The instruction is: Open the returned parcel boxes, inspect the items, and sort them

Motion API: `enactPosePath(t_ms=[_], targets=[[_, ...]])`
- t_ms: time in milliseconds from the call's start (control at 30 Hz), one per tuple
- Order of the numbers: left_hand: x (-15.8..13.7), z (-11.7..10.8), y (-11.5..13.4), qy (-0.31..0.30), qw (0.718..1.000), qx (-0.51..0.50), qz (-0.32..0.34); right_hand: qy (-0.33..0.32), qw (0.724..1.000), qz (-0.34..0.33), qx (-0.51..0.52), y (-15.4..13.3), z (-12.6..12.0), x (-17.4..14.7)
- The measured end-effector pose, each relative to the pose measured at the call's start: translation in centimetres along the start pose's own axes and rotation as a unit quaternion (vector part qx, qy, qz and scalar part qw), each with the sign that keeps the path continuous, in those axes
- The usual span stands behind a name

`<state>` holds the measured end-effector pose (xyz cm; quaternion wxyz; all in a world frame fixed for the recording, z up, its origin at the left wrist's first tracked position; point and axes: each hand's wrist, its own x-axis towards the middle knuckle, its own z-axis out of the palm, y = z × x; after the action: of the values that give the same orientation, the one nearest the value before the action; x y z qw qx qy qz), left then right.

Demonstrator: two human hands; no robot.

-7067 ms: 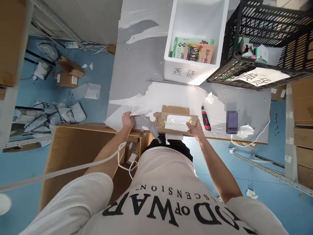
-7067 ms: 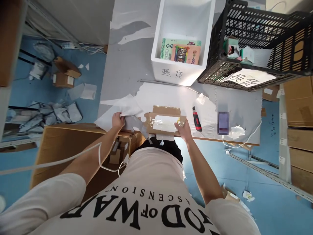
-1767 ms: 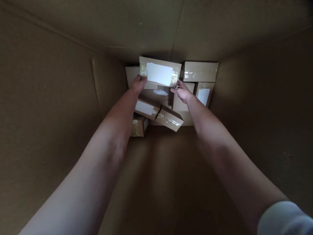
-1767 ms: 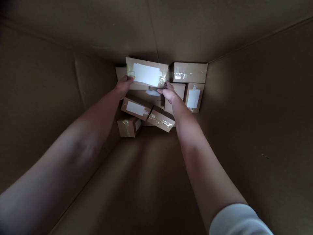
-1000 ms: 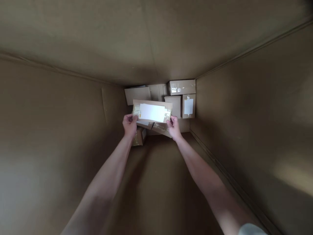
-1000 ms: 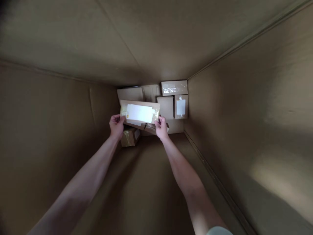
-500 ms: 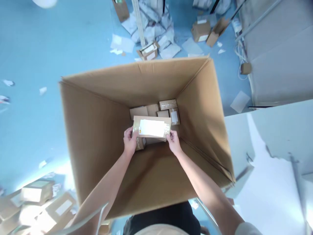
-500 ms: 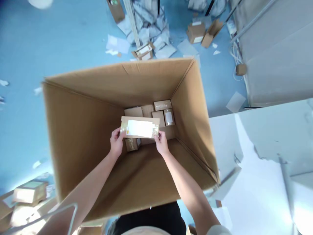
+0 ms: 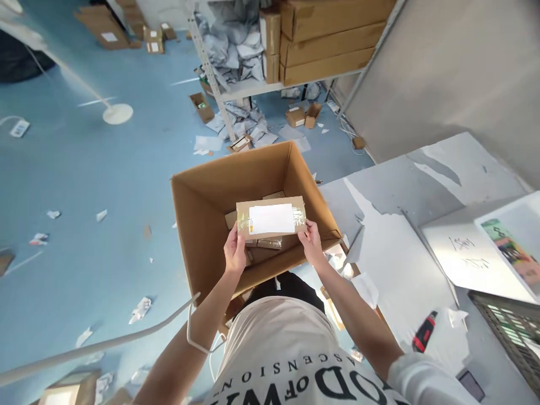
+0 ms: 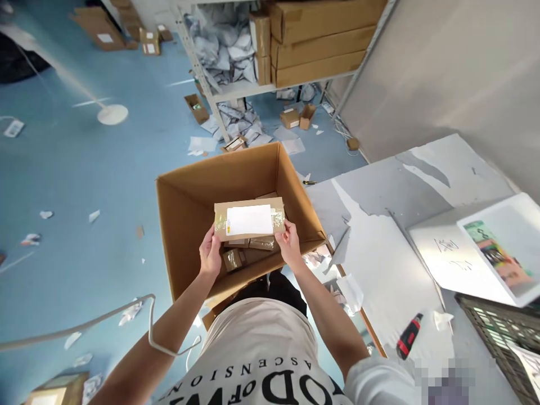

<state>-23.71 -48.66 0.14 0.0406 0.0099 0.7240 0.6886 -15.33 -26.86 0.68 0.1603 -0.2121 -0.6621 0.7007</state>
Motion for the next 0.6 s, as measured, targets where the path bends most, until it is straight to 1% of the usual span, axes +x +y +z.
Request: enactPosePath(t_ms=[133, 200, 267, 367, 467, 533, 600], targets=[[-1.4, 2.0, 0.8, -0.045, 0.999, -0.006, 0.019, 0.058, 0.998, -0.04, 0.008, -0.8, -2.5, -2.8], [-1.7, 3.8, 1.3, -0.089, 0.996, -0.01, 0.023, 0.099, 0.993, -0.067, 0.011, -1.1, -4.3, -4.3], [-2.0, 6.2, 2.0, -0.142, 0.989, -0.013, 0.029, 0.152, 0.984, -0.088, 0.01, -1.4, -6.6, -5.8], [-2.9, 11.0, 3.2, -0.226, 0.973, -0.008, 0.044, 0.254, 0.962, -0.097, 0.007, -1.5, -10.4, -8.6], [-4.8, 16.9, 4.0, -0.313, 0.948, -0.015, 0.054, 0.352, 0.932, -0.09, -0.001, -1.1, -14.7, -11.9], [-6.8, 21.0, 4.0, -0.368, 0.928, -0.026, 0.056, 0.408, 0.91, -0.08, -0.012, -0.4, -17.7, -14.3], [-9.0, 25.0, 3.4, -0.423, 0.904, -0.032, 0.05, 0.459, 0.885, -0.071, -0.022, 0.6, -20.9, -16.6]])
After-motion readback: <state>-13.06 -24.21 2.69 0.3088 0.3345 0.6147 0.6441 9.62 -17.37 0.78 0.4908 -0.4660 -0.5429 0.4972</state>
